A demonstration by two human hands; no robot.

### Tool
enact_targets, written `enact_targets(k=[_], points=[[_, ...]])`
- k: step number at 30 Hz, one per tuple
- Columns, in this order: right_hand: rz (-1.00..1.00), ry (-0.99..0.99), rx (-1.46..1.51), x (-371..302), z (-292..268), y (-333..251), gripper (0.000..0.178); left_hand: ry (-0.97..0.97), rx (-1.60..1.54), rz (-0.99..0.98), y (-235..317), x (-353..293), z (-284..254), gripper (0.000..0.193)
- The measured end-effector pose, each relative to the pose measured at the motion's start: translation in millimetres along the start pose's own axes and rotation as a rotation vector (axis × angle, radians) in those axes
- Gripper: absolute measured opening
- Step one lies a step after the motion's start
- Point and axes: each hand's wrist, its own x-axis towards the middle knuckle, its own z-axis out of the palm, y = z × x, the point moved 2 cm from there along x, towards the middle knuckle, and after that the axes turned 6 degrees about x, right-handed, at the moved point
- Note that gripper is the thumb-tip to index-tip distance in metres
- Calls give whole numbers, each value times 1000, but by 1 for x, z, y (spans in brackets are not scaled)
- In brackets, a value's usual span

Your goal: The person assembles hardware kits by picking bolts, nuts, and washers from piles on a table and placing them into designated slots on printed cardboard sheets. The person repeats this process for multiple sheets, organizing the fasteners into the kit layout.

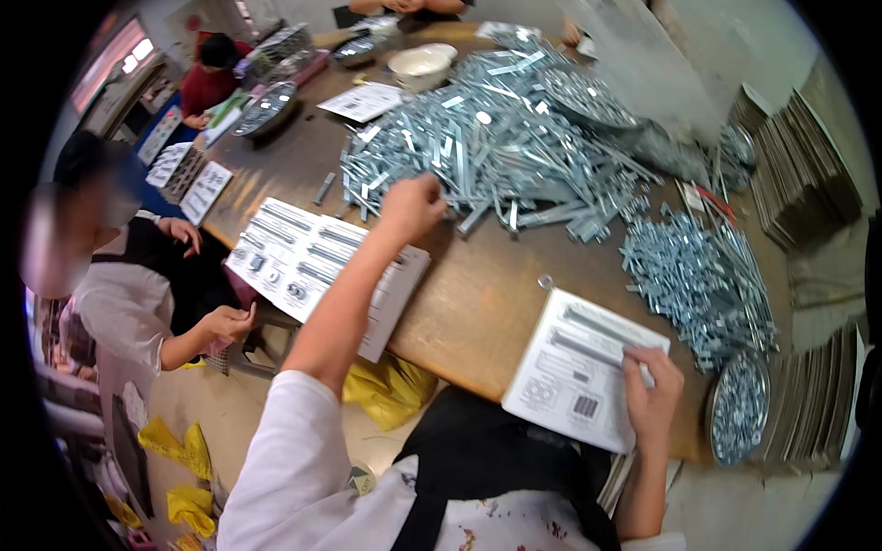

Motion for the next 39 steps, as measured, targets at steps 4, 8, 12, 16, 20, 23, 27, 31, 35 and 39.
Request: enact_targets(k=[4, 8, 12, 16, 20, 23, 27, 31, 35, 39], points=[[149, 113, -27, -5, -22, 17, 11, -30, -574, -2, 36, -57, -27, 16], [197, 7, 104, -18, -8, 18, 13, -307, -848, 67, 114, -144, -9, 11], [108, -157, 81, -30, 22, 14, 16, -369, -712, 184, 158, -193, 17, 14], [-50, -116, -105, -40, 39, 25, 17, -172, -462, 405, 156, -190, 24, 21], [-51, -93, -104, -41, 43, 31, 17, -269, -501, 362, 153, -186, 22, 24], [-57, -100, -115, -39, 45, 31, 17, -285, -512, 345, 151, -190, 27, 25], [-87, -126, -144, -36, 43, 28, 19, -287, -540, 319, 150, -191, 24, 24], [92, -135, -67, -33, 35, 17, 23, -154, -480, 298, 127, -192, 19, 17], [31, -120, -22, -25, 32, 12, 21, -95, -457, 191, 98, -203, 12, 12], [243, -374, 399, -9, 65, -22, 27, 71, -367, 178, 86, -221, 1, 18]])
